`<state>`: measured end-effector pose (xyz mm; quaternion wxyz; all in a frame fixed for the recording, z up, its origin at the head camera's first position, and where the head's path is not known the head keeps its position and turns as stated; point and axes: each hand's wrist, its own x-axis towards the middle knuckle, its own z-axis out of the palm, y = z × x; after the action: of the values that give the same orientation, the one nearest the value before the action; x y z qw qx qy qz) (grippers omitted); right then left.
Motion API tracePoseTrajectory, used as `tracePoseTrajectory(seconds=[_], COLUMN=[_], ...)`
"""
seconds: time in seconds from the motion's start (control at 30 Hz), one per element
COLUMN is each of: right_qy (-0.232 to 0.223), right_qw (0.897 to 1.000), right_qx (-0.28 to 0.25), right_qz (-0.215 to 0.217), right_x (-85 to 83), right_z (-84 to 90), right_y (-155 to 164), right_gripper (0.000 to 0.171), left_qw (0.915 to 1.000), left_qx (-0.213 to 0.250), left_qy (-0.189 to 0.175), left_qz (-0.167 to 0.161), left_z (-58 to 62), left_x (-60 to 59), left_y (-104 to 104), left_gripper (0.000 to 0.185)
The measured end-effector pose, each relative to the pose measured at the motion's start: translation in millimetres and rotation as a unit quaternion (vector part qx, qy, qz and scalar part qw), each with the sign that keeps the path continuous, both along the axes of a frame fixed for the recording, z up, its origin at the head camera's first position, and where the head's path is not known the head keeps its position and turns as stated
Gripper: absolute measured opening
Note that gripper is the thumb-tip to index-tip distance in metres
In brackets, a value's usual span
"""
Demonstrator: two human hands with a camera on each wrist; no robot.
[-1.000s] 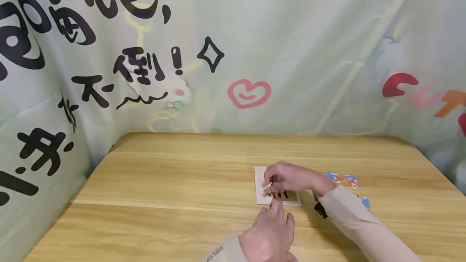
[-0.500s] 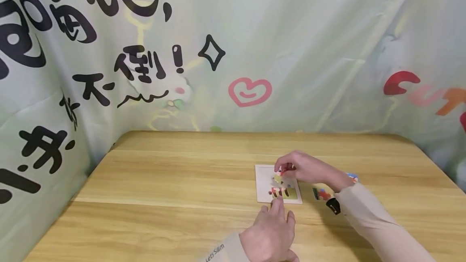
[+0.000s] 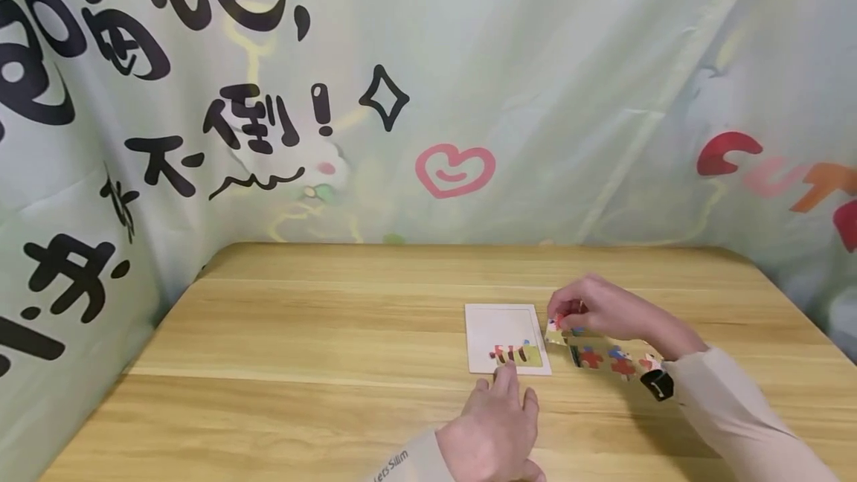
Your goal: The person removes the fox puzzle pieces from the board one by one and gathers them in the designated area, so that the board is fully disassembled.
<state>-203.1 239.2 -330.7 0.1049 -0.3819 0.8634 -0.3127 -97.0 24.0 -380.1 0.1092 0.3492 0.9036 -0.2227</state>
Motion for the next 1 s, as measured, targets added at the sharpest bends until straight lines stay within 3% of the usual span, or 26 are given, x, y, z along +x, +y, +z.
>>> tracePoseTrajectory(seconds=[0.23, 0.53, 0.87, 1.0], right_qy=[-0.048, -0.131, -0.100, -0.059], right_qw=[0.999, 0.991, 0.995, 0.998], right_qx=[0.011, -0.018, -0.009, -0.004], right_qz=[-0.015, -0.003, 0.002, 0.022], right_x=[10.3, 26.4, 39.7, 43.0], right_z=[-3.1, -13.7, -30.2, -35.2], right_y=[11.3, 25.8, 29.7, 30.0], right_gripper=[0.015, 0.022, 0.021, 0.026], left_qw=[1.0000, 1.0000, 0.9999, 0.9998], left_qx=[-0.003, -0.002, -0.007, -0.015], left_qy=[0.009, 0.003, 0.007, 0.012], left_qz=[0.000, -0.001, -0.002, -0.009], left_z=[0.0, -0.8, -2.1, -1.4], left_x=[-1.2, -1.9, -1.2, -1.8], left_y=[-0.8, 0.6, 0.9, 0.9], left_gripper=[0.096, 0.096, 0.097, 0.096])
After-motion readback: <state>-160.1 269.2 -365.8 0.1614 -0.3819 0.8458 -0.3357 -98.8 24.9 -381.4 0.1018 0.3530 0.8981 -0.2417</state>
